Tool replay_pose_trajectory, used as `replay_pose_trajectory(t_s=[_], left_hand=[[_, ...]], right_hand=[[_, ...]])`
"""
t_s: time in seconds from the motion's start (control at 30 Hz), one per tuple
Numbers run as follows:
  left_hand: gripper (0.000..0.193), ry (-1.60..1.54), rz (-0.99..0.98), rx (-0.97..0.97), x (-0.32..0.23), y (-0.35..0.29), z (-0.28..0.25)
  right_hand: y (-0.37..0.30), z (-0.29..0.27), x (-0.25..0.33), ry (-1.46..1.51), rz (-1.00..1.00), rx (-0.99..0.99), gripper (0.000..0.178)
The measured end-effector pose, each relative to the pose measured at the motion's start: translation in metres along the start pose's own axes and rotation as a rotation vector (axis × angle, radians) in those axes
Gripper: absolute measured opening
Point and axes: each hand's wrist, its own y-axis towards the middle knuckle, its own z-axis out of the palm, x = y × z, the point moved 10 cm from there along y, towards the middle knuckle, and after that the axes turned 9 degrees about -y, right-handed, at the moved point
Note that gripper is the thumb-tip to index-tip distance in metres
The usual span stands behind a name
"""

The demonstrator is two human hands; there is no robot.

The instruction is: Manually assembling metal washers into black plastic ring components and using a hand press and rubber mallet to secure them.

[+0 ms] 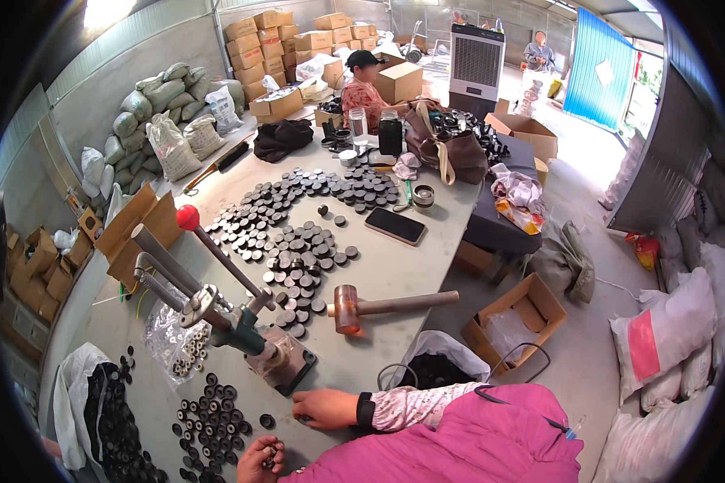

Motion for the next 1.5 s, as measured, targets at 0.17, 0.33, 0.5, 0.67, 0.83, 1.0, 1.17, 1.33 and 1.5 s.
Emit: replay_pose_trajectory(t_s=[0.17,0.33,0.5,0.67,0.83,1.0,1.17,1.33,1.5], left_hand=[[0.030,0.114,-0.014,-0.140,0.008,-0.003,0.012],[0.034,0.237,-0.079,-0.027,0.028,-0.007,0.017],[0.034,0.259,-0.065,0.052,0.046,-0.015,-0.016],[0.041,0.082,-0.060,0.110,0.042,-0.007,-0.001],[0.038,0.018,-0.027,0.092,0.041,-0.006,-0.003],[0.030,-0.010,0.032,0.159,0.040,0.000,-0.035],[0.025,0.055,0.049,0.176,0.040,-0.011,-0.042],[0.040,0.342,0.049,0.214,0.039,-0.018,0.001],[0.035,0.210,0.148,0.064,0.029,-0.005,0.018]], right_hand=[[0.003,0.004,-0.009,-0.028,-0.016,0.030,0.026],[0.007,-0.001,-0.007,0.048,-0.050,-0.026,0.021],[-0.001,0.009,0.000,-0.091,-0.016,-0.025,0.027],[-0.017,0.018,0.001,-0.064,-0.024,-0.022,0.027],[-0.025,0.007,0.002,-0.055,-0.096,-0.125,0.027],[-0.036,0.011,0.008,-0.051,-0.148,-0.227,0.027],[-0.046,0.013,0.018,-0.125,-0.196,-0.293,0.025],[-0.038,0.012,0.014,-0.150,-0.150,-0.253,0.019],[-0.044,-0.007,0.003,-0.111,-0.152,-0.362,0.025]])
